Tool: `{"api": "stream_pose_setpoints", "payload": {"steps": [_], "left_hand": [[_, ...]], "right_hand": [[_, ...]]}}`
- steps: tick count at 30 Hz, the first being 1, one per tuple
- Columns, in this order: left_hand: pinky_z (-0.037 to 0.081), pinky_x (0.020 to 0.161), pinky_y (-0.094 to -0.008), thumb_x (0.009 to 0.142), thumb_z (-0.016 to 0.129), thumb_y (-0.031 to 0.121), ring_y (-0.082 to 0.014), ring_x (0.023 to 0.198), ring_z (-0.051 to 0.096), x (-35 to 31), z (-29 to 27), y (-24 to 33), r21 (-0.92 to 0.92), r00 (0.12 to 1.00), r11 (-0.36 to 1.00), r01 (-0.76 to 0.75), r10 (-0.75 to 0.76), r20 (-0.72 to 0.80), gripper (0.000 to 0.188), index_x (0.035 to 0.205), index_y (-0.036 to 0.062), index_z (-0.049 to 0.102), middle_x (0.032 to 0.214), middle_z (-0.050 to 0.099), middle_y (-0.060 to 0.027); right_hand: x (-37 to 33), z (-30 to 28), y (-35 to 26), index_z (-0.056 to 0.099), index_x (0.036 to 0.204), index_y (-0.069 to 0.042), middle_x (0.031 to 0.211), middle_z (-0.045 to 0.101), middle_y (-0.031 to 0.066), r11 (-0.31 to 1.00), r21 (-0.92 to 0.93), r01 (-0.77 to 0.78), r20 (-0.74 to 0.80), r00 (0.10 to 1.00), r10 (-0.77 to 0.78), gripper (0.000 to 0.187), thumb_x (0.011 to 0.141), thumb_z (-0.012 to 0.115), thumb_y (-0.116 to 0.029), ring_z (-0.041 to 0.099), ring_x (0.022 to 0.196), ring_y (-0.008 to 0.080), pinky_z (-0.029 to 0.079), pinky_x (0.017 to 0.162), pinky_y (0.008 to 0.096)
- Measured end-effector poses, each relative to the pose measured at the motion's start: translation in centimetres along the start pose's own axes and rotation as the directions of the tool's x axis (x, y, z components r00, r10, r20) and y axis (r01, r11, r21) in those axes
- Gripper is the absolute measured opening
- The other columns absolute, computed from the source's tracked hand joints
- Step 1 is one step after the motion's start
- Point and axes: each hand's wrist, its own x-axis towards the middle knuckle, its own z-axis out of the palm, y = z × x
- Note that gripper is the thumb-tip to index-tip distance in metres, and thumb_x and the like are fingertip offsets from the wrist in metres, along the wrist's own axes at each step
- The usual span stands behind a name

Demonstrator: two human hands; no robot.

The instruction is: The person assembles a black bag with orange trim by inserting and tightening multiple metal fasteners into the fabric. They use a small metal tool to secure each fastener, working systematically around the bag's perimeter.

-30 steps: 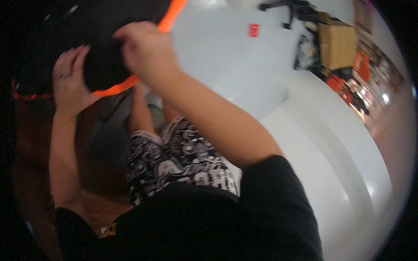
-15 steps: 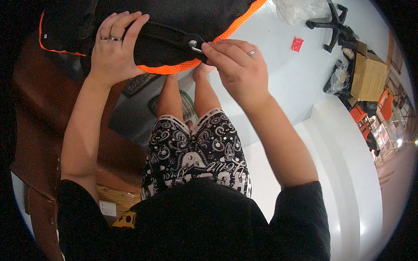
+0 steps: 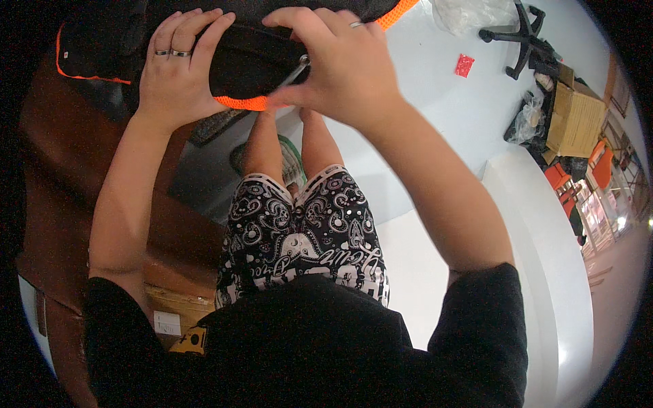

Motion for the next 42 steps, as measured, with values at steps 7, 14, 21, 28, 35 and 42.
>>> {"api": "stream_pose_setpoints", "payload": {"steps": [7, 14, 21, 28, 35, 42], "left_hand": [[0.036, 0.108, -0.0418, 0.049, 0.084, 0.048, -0.0265, 0.123, 0.047, 0.1, -0.1, 0.1, -0.007, 1.000, 1.000, 0.017, -0.017, 0.012, 0.098, 0.135, 0.0137, 0.051, 0.130, 0.051, -0.0048], [0.041, 0.099, -0.0512, 0.063, 0.074, 0.058, -0.0337, 0.110, 0.048, 0.8, -0.9, 0.4, -0.016, 0.998, 0.999, -0.038, 0.037, -0.052, 0.082, 0.120, 0.0028, 0.055, 0.116, 0.052, -0.0143], [0.041, 0.098, -0.0514, 0.062, 0.074, 0.059, -0.0336, 0.109, 0.048, 0.4, -0.7, 0.4, -0.008, 0.996, 0.999, -0.038, 0.037, -0.075, 0.083, 0.120, 0.0025, 0.055, 0.116, 0.052, -0.0144], [0.040, 0.099, -0.0512, 0.059, 0.077, 0.055, -0.0344, 0.109, 0.048, 0.4, -0.9, 0.5, -0.041, 1.000, 0.999, 0.008, -0.007, 0.005, 0.085, 0.121, 0.0023, 0.054, 0.116, 0.051, -0.0145], [0.041, 0.100, -0.0505, 0.058, 0.077, 0.052, -0.0337, 0.110, 0.048, 0.1, -0.4, 0.7, -0.025, 0.993, 1.000, -0.016, 0.013, -0.121, 0.082, 0.121, 0.0030, 0.055, 0.116, 0.051, -0.0140], [0.042, 0.099, -0.0505, 0.056, 0.078, 0.053, -0.0322, 0.110, 0.048, -0.3, -0.6, 0.4, -0.011, 0.995, 1.000, -0.027, 0.026, -0.100, 0.083, 0.120, 0.0043, 0.056, 0.117, 0.051, -0.0126]], "right_hand": [[1.4, 0.4, -2.3, 0.060, 0.116, -0.006, 0.084, 0.064, 0.0094, 0.788, 0.291, -0.543, -0.088, 0.805, 0.587, 0.029, 0.088, 0.065, -0.004, 0.063, 0.071, 0.0173, 0.051, 0.061, 0.0295], [-3.6, 0.0, -1.2, 0.066, 0.116, -0.009, 0.096, 0.067, 0.0066, 0.887, 0.029, -0.460, -0.146, 0.876, 0.459, 0.023, 0.096, 0.057, -0.016, 0.063, 0.086, 0.0193, 0.049, 0.078, 0.0296], [-7.5, 0.5, -3.1, 0.072, 0.110, -0.014, 0.108, 0.064, 0.0025, 0.935, -0.300, -0.187, -0.118, 0.980, 0.158, 0.032, 0.078, 0.073, -0.009, 0.058, 0.098, 0.0239, 0.045, 0.087, 0.0357], [-3.2, -0.2, -2.6, 0.072, 0.091, -0.015, 0.104, 0.061, -0.0031, 0.975, -0.176, -0.138, -0.119, 0.986, 0.119, 0.023, 0.070, 0.080, -0.023, 0.057, 0.094, 0.0230, 0.046, 0.073, 0.0388], [0.3, 1.0, -2.3, 0.069, 0.100, -0.009, 0.084, 0.063, 0.0056, 0.880, 0.323, -0.347, -0.275, 0.856, 0.438, 0.021, 0.080, 0.074, -0.014, 0.062, 0.077, 0.0206, 0.050, 0.069, 0.0310], [-5.7, -0.6, 0.5, 0.074, 0.096, -0.019, 0.091, 0.064, -0.0017, 0.949, -0.244, -0.201, -0.210, 0.966, 0.151, 0.023, 0.075, 0.078, -0.025, 0.059, 0.084, 0.0221, 0.044, 0.069, 0.0379]]}}
